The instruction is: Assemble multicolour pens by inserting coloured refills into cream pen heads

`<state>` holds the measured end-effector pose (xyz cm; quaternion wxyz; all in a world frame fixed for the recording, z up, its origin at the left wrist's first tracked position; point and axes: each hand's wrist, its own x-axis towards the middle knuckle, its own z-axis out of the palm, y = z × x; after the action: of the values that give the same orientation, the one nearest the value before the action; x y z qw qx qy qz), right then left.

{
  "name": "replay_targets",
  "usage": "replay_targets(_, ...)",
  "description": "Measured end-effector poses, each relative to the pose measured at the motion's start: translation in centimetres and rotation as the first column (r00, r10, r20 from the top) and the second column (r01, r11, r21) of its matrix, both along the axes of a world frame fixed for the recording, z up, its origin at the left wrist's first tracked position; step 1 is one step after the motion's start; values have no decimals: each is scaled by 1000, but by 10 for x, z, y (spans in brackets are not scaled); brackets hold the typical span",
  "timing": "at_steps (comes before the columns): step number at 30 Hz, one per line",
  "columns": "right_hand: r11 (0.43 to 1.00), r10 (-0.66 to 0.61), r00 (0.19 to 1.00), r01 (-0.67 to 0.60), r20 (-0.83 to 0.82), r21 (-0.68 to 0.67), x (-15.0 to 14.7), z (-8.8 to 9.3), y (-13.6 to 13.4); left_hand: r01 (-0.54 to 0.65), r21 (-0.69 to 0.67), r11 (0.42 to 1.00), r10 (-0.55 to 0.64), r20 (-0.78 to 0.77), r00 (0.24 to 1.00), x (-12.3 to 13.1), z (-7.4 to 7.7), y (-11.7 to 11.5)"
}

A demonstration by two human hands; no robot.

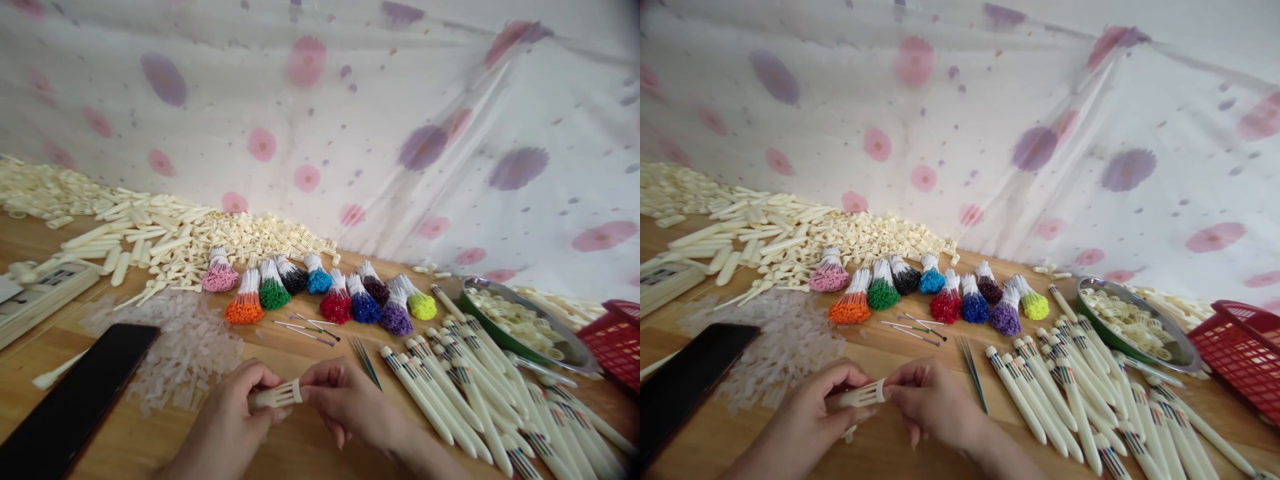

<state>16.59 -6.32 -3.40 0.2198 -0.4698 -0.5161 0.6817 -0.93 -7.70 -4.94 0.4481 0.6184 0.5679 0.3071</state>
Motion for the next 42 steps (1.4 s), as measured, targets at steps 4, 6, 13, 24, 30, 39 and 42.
replay_targets(4,992,122,992,-121,-22,31,13,5,4,13,12,1000,-13,11,1000,1,2,-1)
replay_targets(6,991,134,990,-133,-38,35,16,5,5,22,60,998,-22,-7,1000,0,2,-2)
replay_targets(13,1000,3,1000,-4,-29,-21,0,2,-2,55,261,964,-20,-138,990,-5,-2,-5)
replay_targets(24,965,218,976,-216,-1,150,21,4,4,92,115,989,-83,-78,994,-1,0,-3)
replay_targets(30,954,180,984,-175,4,244,16,5,-4,86,174,981,-79,-49,996,-2,1,-4)
replay_targets(39,876,-203,948,64,246,477,35,18,11,-3,127,992,1,12,1000,-12,-4,3)
replay_targets(42,818,-348,758,-43,552,574,59,28,23,-49,230,972,44,25,999,-21,-5,9)
